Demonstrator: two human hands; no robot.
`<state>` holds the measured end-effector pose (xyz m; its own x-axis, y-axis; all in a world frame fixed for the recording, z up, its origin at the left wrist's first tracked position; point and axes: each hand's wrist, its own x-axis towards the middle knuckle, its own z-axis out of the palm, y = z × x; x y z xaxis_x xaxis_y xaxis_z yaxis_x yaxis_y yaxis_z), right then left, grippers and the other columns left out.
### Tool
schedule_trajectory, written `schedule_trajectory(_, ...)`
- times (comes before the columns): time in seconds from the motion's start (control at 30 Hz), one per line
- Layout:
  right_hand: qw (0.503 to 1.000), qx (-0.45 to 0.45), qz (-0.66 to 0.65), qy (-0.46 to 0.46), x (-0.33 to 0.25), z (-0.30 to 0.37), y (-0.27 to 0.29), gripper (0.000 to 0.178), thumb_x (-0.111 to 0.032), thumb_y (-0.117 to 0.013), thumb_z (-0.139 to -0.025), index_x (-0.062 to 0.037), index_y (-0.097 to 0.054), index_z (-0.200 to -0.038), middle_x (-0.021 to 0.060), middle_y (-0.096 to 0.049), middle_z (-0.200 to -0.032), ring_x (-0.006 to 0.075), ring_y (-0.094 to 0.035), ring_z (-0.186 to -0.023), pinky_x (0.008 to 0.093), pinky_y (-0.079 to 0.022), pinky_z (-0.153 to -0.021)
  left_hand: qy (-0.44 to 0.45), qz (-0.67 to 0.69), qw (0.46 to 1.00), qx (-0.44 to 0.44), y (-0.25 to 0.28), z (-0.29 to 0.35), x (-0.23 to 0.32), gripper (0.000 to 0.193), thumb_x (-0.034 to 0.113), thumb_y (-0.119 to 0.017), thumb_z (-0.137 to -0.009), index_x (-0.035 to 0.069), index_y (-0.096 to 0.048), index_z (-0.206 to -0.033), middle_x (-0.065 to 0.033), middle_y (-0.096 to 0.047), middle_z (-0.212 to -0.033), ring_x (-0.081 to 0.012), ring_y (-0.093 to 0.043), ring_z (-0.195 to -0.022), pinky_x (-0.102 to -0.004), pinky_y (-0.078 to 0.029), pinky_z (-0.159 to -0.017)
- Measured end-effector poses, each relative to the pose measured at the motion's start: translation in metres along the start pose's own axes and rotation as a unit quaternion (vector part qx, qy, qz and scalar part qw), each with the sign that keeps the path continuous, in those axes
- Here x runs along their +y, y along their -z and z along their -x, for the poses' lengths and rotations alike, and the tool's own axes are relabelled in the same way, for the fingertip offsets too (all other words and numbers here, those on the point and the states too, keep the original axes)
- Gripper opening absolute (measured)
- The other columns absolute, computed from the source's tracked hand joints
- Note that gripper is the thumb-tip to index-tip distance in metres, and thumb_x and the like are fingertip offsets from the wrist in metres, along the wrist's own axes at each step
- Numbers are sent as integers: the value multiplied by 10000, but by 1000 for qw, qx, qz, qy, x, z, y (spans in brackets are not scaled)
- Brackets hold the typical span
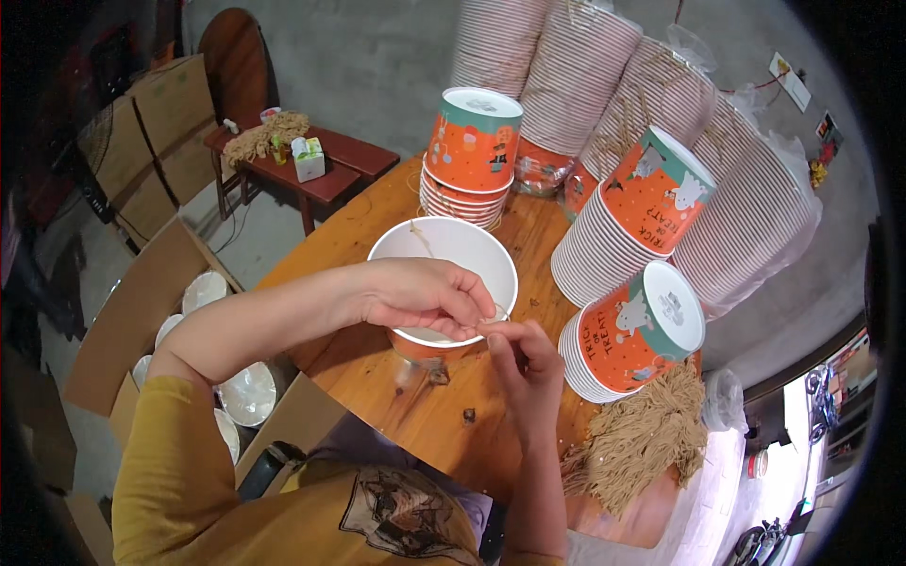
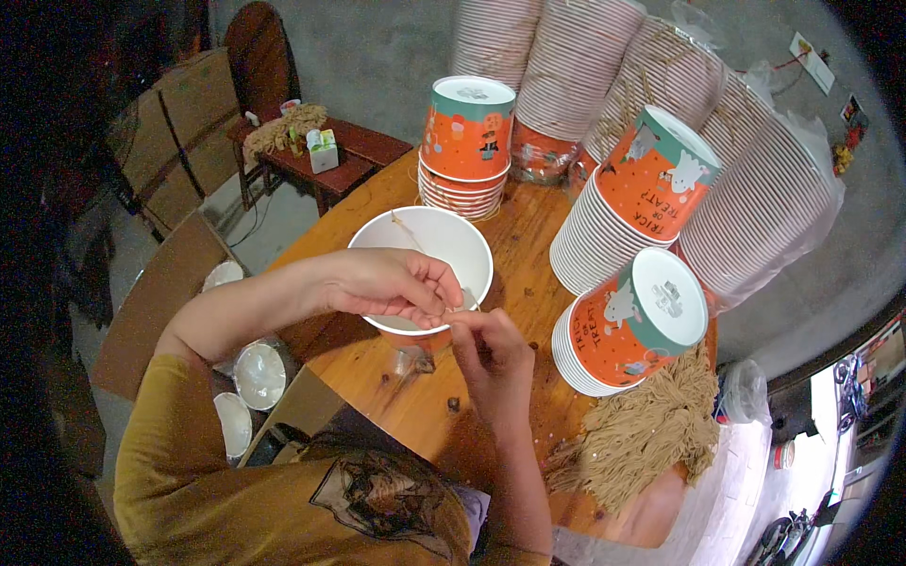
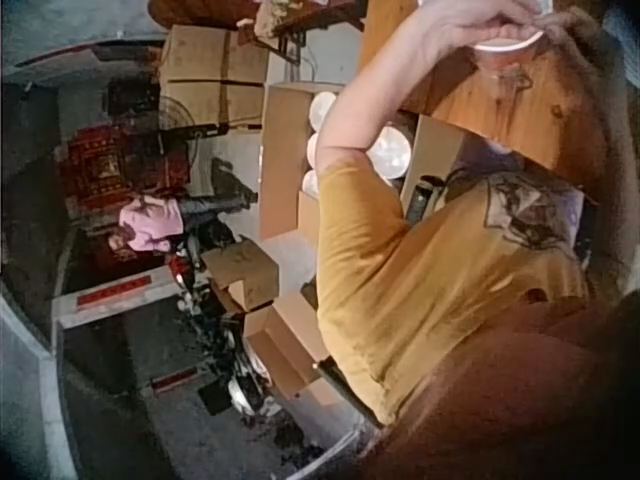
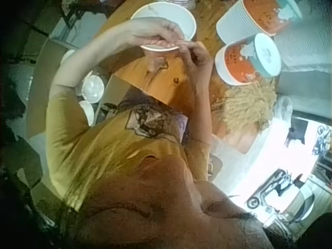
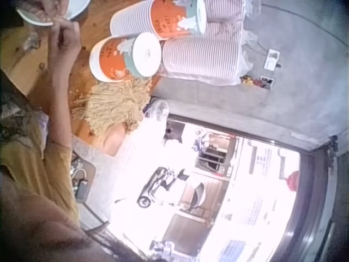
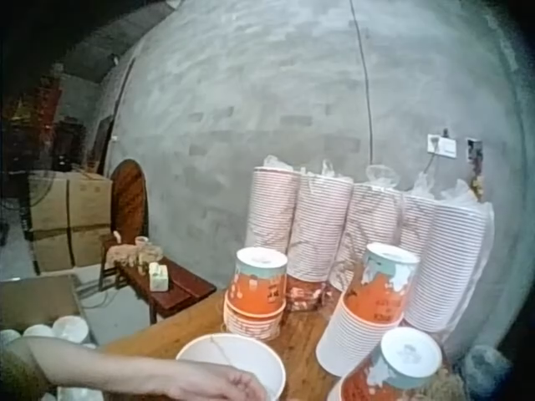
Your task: Attaching string handles to decorative paper buckets in a workshop environment.
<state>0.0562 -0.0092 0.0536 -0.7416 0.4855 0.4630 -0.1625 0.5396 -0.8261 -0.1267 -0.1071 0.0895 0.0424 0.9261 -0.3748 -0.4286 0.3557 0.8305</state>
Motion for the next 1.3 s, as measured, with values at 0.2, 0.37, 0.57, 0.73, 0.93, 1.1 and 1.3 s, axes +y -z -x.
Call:
schedule_trajectory(0.2, 989, 14, -102, -102, -2, 3, -3, 130, -50, -642, -892, -70, -614, -1017, -10, -524, -749, 66, -499, -648, 210, -422, -596, -117, -194, 974, -1, 0, 3, -5, 221, 4, -574, -876, 21, -516, -1089, -30, -581, -948, -95, -572, -841, -234, -470, -762)
schedule_trajectory(0.37, 998, 19, -41, -52, 6, 3, -6, 120, -50, -656, -882, -54, -613, -994, -19, -506, -770, 55, -472, -635, 202, -407, -581, -287, -430, 852, 85, -22, 6, -8, 159, 48, -526, -924, 33, -480, -1075, -39, -543, -905, -132, -530, -818, -273, -456, -759)
schedule_trajectory(0.57, 994, 36, -77, -75, 8, 3, -11, 106, -52, -669, -873, -43, -611, -962, -4, -527, -779, 45, -493, -673, 198, -419, -595, -411, -584, 693, 105, -25, 7, -13, 148, 28, -540, -913, 31, -487, -1052, -96, -542, -966, -219, -571, -849, -320, -475, -770)
schedule_trajectory(0.73, 990, 67, -95, -75, 16, 5, -14, 80, -50, -661, -881, -38, -601, -934, -7, -583, -805, 31, -534, -712, 194, -451, -629, -387, -540, 741, 95, -24, 6, -11, 202, 21, -549, -901, 39, -497, -1095, -90, -533, -980, -215, -573, -869, -323, -477, -774)
schedule_trajectory(0.93, 980, 80, -156, -93, 16, 4, -18, 60, -41, -647, -890, -22, -593, -907, -43, -590, -775, 13, -525, -696, 186, -455, -632, -340, -542, 765, 68, -17, 6, -9, 246, 58, -541, -910, 40, -510, -1153, -77, -514, -991, -196, -573, -846, -311, -477, -771)
schedule_trajectory(1.1, 984, 75, -123, -103, 16, 6, -19, 71, -48, -648, -891, -26, -587, -919, -52, -583, -774, 6, -508, -676, 165, -434, -605, -238, -531, 808, 87, -20, 10, -3, 179, 96, -567, -881, 18, -564, -1042, -86, -465, -992, -155, -556, -811, -296, -478, -758)
schedule_trajectory(1.3, 988, 79, -89, -101, 13, 6, -19, 103, -77, -678, -874, -42, -586, -904, -45, -568, -742, 10, -495, -645, 168, -422, -579, -166, -488, 850, 114, -30, 13, 1, 96, 79, -565, -832, -7, -539, -868, -124, -452, -1005, -234, -552, -804, -360, -477, -716)
